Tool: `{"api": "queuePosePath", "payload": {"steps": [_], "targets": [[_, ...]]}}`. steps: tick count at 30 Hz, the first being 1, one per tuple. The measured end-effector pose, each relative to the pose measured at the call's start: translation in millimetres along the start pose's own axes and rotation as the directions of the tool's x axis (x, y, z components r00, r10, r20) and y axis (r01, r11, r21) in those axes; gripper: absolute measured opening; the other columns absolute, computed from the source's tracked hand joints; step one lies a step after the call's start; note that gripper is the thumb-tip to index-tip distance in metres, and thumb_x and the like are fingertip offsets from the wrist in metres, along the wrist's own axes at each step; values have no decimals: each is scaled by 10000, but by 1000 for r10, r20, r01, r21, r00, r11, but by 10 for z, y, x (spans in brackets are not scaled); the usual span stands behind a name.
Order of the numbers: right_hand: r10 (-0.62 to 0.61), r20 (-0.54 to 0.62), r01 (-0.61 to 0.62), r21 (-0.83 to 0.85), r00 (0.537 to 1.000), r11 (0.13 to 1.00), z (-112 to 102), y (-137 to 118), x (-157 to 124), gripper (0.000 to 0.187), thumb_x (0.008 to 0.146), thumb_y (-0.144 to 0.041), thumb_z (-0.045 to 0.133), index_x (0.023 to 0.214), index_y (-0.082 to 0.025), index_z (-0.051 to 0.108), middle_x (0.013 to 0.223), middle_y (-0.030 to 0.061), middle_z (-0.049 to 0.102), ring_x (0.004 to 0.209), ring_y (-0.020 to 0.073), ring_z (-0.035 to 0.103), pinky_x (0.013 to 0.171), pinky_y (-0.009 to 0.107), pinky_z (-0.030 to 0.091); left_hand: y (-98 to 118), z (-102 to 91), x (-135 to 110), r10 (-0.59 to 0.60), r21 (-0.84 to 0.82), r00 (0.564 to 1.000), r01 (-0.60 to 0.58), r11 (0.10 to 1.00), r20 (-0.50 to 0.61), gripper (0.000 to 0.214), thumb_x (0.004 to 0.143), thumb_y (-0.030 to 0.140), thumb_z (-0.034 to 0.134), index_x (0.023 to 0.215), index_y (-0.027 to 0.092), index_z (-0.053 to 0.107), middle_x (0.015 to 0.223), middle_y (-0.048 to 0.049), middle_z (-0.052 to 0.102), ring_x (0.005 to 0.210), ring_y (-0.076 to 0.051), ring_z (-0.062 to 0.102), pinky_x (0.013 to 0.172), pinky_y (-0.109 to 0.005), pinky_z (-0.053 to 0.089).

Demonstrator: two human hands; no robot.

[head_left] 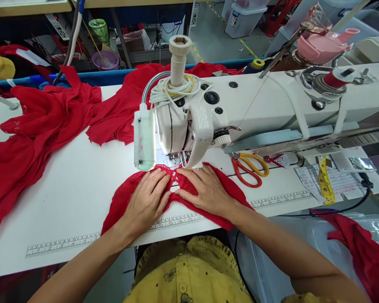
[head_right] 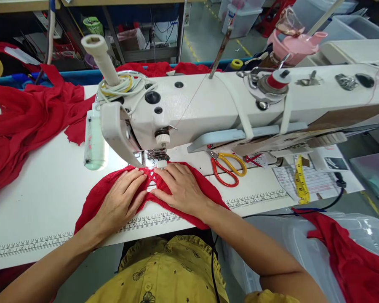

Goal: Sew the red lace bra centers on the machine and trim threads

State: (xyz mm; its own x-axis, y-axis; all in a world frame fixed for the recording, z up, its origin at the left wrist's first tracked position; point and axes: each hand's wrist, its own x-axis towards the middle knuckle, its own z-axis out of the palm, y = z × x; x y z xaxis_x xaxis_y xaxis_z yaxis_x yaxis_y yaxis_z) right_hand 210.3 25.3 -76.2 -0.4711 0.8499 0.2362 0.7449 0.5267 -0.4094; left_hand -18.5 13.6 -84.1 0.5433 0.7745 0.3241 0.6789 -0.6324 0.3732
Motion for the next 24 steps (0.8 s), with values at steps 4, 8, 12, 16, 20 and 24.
{"api": "queuePosePath", "payload": {"steps": [4, 8, 12, 16, 20, 24], "targets": [[-6, -5, 6, 2, 1000, 1000, -11, -5, 7, 501, 952, -490, 613, 1337, -172, 578, 1192, 112, 693, 1101, 291, 601, 979, 452, 446, -8, -7, 8, 15, 11, 1000, -15, 1000, -8, 468, 998, 228, 519, 1456, 193, 428, 1377, -156, 572, 1333, -304, 517, 1138, -534, 448], [0, -2, 0, 13, 1000, 1000, -8, -6, 6, 482, 958, -484, 602, 1335, -184, 579, 1192, 113, 692, 1104, 289, 601, 979, 456, 448, -1, -14, 30, 19, 21, 1000, -19, 1000, 12, 385, 1000, 254, 520, 1382, 210, 528, 1374, -161, 553, 1312, -318, 518, 1100, -544, 468], [-3, 0, 3, 2, 1000, 1000, -5, -7, 6, 491, 956, -485, 605, 1335, -173, 578, 1191, 112, 690, 1096, 287, 602, 983, 453, 446, 12, -26, 46, 23, 32, 999, -24, 999, 28, 347, 993, 255, 537, 1327, 168, 575, 1359, -178, 551, 1295, -327, 516, 1084, -528, 474], [-2, 4, 2, 1, 1000, 1000, -11, -16, 11, 488, 951, -476, 614, 1332, -173, 578, 1210, 113, 683, 1092, 284, 603, 989, 454, 442, 16, -32, 37, 15, 34, 1000, -16, 999, 24, 388, 1001, 251, 527, 1381, 177, 519, 1364, -166, 565, 1297, -311, 523, 1093, -516, 472], [-4, -1, 4, 2, 1000, 1000, -14, -18, 11, 481, 952, -470, 609, 1339, -186, 574, 1237, 120, 674, 1089, 284, 606, 977, 460, 449, 9, -24, 17, -20, 10, 1000, 20, 1000, 0, 442, 1003, 275, 525, 1423, 165, 442, 1367, -159, 589, 1304, -300, 538, 1121, -513, 460], [-13, -5, 14, 5, 1000, 1000, -8, -10, 12, 484, 954, -478, 600, 1341, -189, 574, 1276, 124, 656, 1095, 285, 602, 979, 467, 454, 0, -21, 17, -27, -7, 1000, 27, 1000, 4, 390, 1001, 260, 527, 1371, 153, 461, 1364, -166, 590, 1307, -297, 538, 1126, -513, 457]]}}
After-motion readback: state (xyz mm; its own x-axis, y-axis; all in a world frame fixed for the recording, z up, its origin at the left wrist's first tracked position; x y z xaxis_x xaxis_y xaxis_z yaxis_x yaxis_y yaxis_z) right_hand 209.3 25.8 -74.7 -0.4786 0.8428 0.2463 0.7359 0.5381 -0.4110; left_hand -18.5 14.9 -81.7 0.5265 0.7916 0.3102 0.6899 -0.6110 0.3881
